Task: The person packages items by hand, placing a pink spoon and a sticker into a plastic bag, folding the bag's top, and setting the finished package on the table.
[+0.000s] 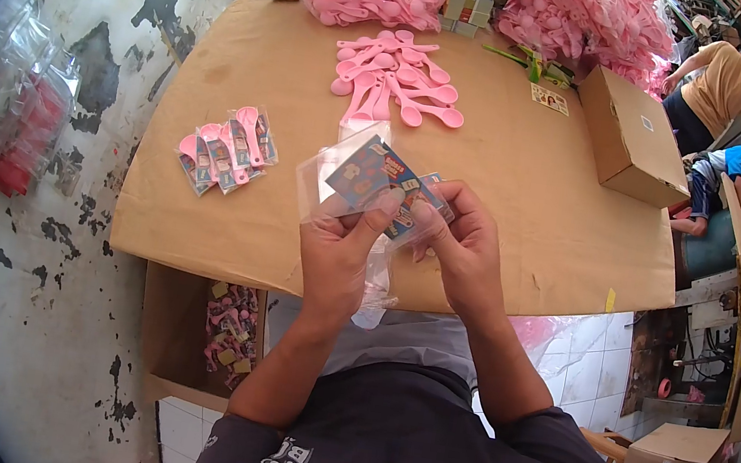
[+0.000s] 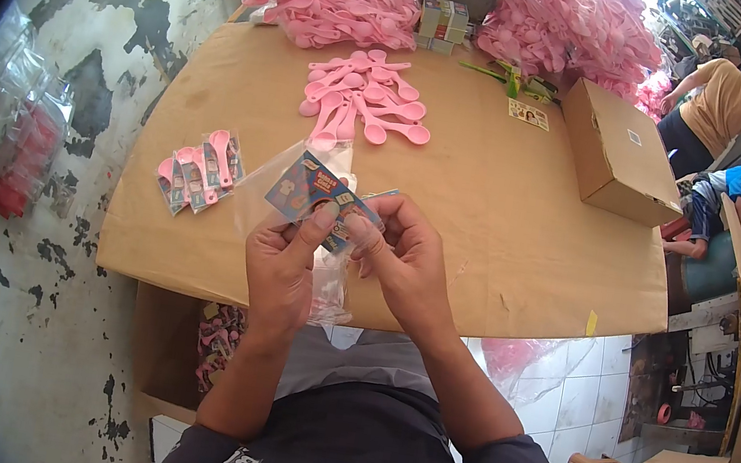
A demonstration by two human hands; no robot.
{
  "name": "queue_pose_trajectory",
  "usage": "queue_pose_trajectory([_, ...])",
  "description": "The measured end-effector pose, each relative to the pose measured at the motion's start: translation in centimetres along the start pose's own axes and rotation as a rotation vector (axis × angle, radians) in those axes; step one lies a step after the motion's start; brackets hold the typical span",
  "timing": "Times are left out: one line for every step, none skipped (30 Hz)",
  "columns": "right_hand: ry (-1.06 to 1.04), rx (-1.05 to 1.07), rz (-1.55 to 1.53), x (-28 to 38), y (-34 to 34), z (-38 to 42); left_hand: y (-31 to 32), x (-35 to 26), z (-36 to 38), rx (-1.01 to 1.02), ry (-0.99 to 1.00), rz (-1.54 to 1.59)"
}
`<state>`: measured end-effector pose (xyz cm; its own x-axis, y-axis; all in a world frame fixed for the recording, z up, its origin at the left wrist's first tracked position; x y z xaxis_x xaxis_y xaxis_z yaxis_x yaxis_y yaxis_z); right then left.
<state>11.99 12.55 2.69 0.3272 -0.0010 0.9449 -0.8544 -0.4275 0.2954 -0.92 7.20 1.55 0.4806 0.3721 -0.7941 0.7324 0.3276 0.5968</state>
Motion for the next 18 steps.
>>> queue_pose_trajectory([0.003, 0.004, 0.001, -0.3, -0.1, 0.1, 0.0, 0.0, 0.1, -0.012, 0.010, 0.012])
queue_pose_trajectory([-0.006, 0.022, 0.060, -0.8, -0.2, 0.2, -0.1, 0.0, 0.1, -0.024, 0.021, 0.023])
queue_pose_trajectory([-0.015, 0.040, 0.119, -1.0, -0.1, 0.3, -0.1, 0.0, 0.0, -0.029, 0.023, 0.024])
queue_pose_trajectory([-0.011, 0.044, 0.119, -1.0, 0.0, 0.4, -0.1, -0.1, -0.1, -0.035, 0.032, 0.041])
queue_pose_trajectory([-0.006, 0.046, 0.112, -0.8, 0.1, 0.5, -0.2, -0.2, -0.2, -0.041, 0.040, 0.058])
queue_pose_trajectory([0.000, 0.047, 0.103, -0.7, 0.2, 0.5, -0.3, -0.2, -0.1, -0.046, 0.041, 0.057])
queue_pose_trajectory([0.002, 0.050, 0.102, -0.7, 0.4, 0.5, -0.2, 0.2, -0.1, -0.016, 0.016, 0.058])
queue_pose_trajectory([-0.030, 0.034, 0.096, -0.3, 0.4, 0.4, -0.1, 0.5, 0.0, 0.016, -0.010, 0.058])
queue_pose_trajectory([-0.062, 0.017, 0.090, 0.0, 0.4, 0.4, -0.1, 0.6, 0.1, 0.016, -0.011, 0.057])
queue_pose_trajectory([-0.062, 0.015, 0.088, -0.1, 0.3, 0.4, 0.1, 0.9, 0.2, 0.038, -0.038, 0.072])
queue_pose_trajectory([-0.068, 0.025, 0.093, -0.1, 0.3, 0.4, 0.3, 1.2, 0.2, 0.059, -0.065, 0.087])
queue_pose_trajectory([-0.073, 0.036, 0.097, -0.1, 0.3, 0.4, 0.4, 1.1, 0.2, 0.059, -0.065, 0.086])
queue_pose_trajectory([-0.074, 0.036, 0.096, -0.1, 0.4, 0.3, 0.4, 1.0, 0.2, 0.036, -0.076, 0.072])
queue_pose_trajectory([-0.092, 0.006, 0.147, -0.1, 0.2, 0.3, 0.3, 1.0, 0.2, 0.011, -0.087, 0.058])
queue_pose_trajectory([-0.110, -0.026, 0.197, 0.0, 0.1, 0.2, 0.2, 1.2, 0.3, 0.009, -0.087, 0.057])
queue_pose_trajectory([-0.108, -0.027, 0.197, -0.1, 0.2, 0.1, 0.2, 1.4, 0.4, 0.016, -0.077, 0.052])
queue_pose_trajectory([-0.098, -0.040, 0.110, -0.1, 0.3, -0.1, 0.2, 1.5, 0.5, 0.023, -0.068, 0.047])
queue_pose_trajectory([-0.087, -0.053, 0.023, -0.1, 0.2, -0.2, 0.3, 1.7, 0.5, 0.022, -0.072, 0.046])
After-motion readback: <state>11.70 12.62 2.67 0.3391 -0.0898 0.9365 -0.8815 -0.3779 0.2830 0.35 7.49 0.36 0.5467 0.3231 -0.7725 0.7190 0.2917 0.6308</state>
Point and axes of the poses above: each hand's wrist, its own z-axis away from the middle knuckle, its own y-axis out of the palm, x = y × z, the point moved 9 cm from there along -z, towards the middle knuckle, and after that the axes turned 3 degrees about -x, right-handed, at the moved point
